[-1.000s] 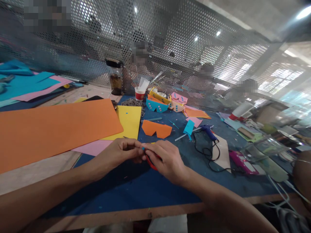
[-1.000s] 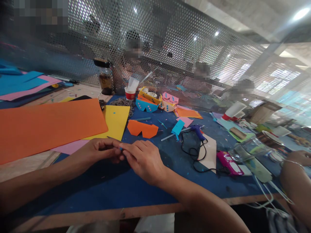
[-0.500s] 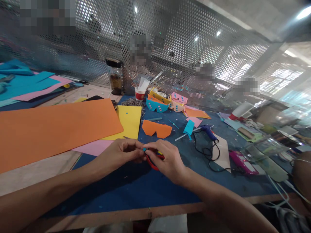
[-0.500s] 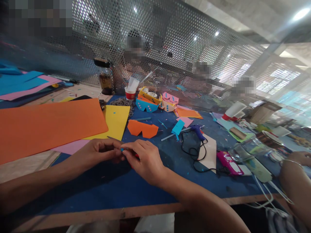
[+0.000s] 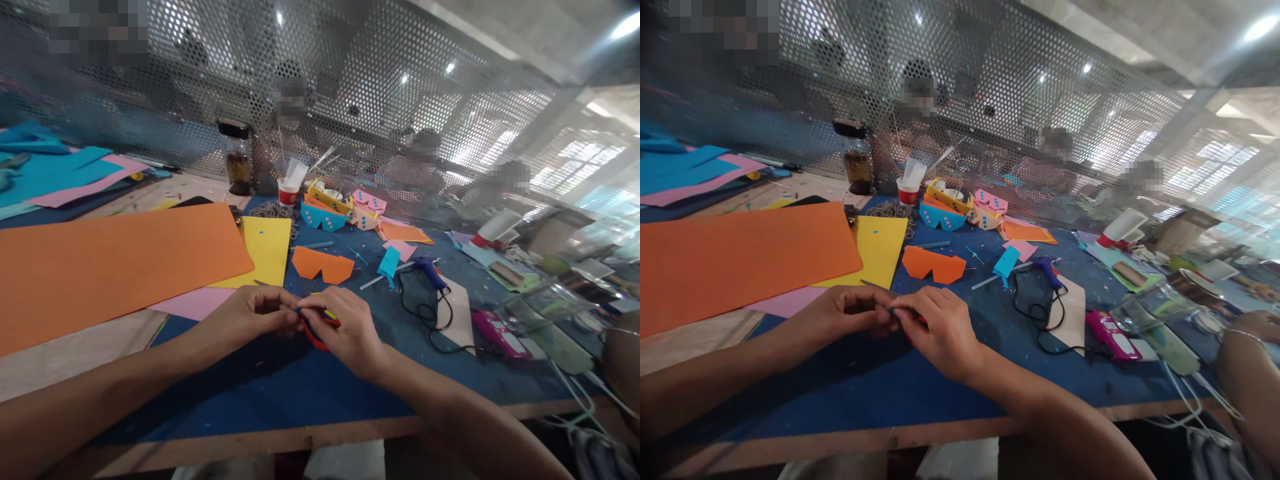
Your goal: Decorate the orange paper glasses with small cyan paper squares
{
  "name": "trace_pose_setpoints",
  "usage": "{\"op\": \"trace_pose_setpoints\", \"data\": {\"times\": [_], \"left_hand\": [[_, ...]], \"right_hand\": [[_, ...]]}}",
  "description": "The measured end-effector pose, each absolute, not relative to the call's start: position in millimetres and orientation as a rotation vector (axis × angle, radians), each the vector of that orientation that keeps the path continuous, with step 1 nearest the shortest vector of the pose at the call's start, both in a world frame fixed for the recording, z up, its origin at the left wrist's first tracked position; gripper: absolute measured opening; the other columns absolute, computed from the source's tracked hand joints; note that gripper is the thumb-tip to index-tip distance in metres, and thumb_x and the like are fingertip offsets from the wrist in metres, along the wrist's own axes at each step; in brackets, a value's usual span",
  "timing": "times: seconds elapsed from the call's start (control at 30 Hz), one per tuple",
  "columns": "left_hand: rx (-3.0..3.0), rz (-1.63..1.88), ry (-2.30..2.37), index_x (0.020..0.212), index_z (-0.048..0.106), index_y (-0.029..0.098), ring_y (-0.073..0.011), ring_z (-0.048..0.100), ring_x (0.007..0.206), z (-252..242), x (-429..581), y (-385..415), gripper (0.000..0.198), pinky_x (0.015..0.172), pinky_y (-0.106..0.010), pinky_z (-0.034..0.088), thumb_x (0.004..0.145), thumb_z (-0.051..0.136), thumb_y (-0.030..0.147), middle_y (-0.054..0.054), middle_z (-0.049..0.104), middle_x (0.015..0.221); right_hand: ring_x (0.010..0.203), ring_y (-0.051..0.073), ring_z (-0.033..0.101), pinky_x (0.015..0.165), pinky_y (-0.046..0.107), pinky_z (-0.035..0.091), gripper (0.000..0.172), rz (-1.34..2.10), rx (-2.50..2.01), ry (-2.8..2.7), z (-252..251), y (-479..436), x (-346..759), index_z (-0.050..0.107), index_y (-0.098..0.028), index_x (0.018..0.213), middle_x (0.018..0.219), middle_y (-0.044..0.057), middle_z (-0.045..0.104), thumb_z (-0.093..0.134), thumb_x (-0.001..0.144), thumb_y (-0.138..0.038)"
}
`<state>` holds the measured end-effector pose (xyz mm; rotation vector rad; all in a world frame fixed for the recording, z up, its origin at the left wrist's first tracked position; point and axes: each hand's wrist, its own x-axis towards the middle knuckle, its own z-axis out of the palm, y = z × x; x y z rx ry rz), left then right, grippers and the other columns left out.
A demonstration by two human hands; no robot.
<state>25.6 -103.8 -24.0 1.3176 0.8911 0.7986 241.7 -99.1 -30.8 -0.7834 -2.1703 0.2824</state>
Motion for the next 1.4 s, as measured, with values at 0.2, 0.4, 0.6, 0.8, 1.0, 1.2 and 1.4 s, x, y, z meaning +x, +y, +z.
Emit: {"op": "trace_pose_setpoints", "data": {"times": [0.2, 0.4, 0.6, 0.8, 1.0, 1.2, 1.4], "left_hand": [[1.321, 0.802, 0.856, 0.088, 0.079, 0.02, -0.0153, 0.069, 0.074, -19.8, 24.0, -104.5, 0.017, 0.072, -0.025, 0.054, 0.088, 0.075, 0.037, -0.003, 0.079, 0.085], [1.2, 0.825, 0.835, 0.096, 0.079, 0.021, -0.0156, 0.07, 0.079, -31.2, 21.1, -102.1, 0.019, 0.075, -0.026, 0.054, 0.089, 0.075, 0.038, -0.004, 0.08, 0.089], [1.165, 0.845, 0.826, 0.088, 0.078, 0.02, -0.0124, 0.067, 0.073, -31.6, 20.0, -102.5, 0.017, 0.072, -0.023, 0.052, 0.089, 0.076, 0.037, -0.001, 0.076, 0.081], [1.177, 0.793, 0.836, 0.095, 0.078, 0.019, -0.014, 0.068, 0.077, -31.0, 18.8, -102.1, 0.019, 0.076, -0.025, 0.053, 0.091, 0.074, 0.038, -0.004, 0.078, 0.087], [1.235, 0.763, 0.823, 0.094, 0.077, 0.02, -0.014, 0.068, 0.074, -33.2, 19.4, -102.9, 0.018, 0.076, -0.026, 0.053, 0.091, 0.073, 0.038, -0.003, 0.079, 0.085], [1.322, 0.75, 0.852, 0.096, 0.077, 0.02, -0.0155, 0.068, 0.074, -30.5, 21.1, -104.7, 0.023, 0.073, -0.026, 0.053, 0.092, 0.071, 0.042, -0.005, 0.078, 0.085], [1.429, 0.788, 0.881, 0.092, 0.077, 0.018, -0.0165, 0.066, 0.073, -27.2, 25.5, -105.4, 0.021, 0.072, -0.028, 0.054, 0.09, 0.071, 0.038, -0.004, 0.075, 0.083]], "right_hand": [[0.084, 0.016, 0.068, 0.079, 0.031, 0.05, 0.011, 0.283, -0.779, -2.149, -28.5, -100.8, 241.3, 0.072, -0.023, 0.105, 0.09, 0.003, 0.074, 0.062, 0.1, -0.023], [0.083, 0.017, 0.069, 0.078, 0.032, 0.051, 0.01, 0.266, -0.769, -2.13, -29.5, -101.2, 241.0, 0.072, -0.024, 0.104, 0.089, 0.003, 0.075, 0.063, 0.1, -0.025], [0.09, 0.017, 0.07, 0.083, 0.032, 0.052, 0.01, 0.407, -0.717, -2.164, -25.7, -103.7, 239.5, 0.071, -0.022, 0.105, 0.098, 0.003, 0.077, 0.063, 0.099, -0.024], [0.086, 0.014, 0.067, 0.079, 0.026, 0.054, 0.012, 0.602, -0.824, -2.027, -25.1, -100.8, 238.3, 0.071, -0.022, 0.104, 0.094, 0.002, 0.072, 0.062, 0.099, -0.027], [0.084, 0.013, 0.067, 0.08, 0.026, 0.054, 0.018, 0.709, -0.849, -2.009, -28.7, -98.6, 237.5, 0.07, -0.022, 0.113, 0.095, 0.001, 0.071, 0.067, 0.095, -0.024], [0.083, 0.014, 0.066, 0.077, 0.027, 0.054, 0.004, 0.696, -0.834, -2.018, -25.0, -98.4, 236.7, 0.072, -0.022, 0.095, 0.088, 0.001, 0.07, 0.069, 0.093, -0.024], [0.077, 0.013, 0.064, 0.073, 0.025, 0.054, 0.002, 0.673, -0.835, -1.964, -24.2, -97.6, 235.9, 0.07, -0.02, 0.089, 0.085, 0.0, 0.069, 0.07, 0.091, -0.021]]}}
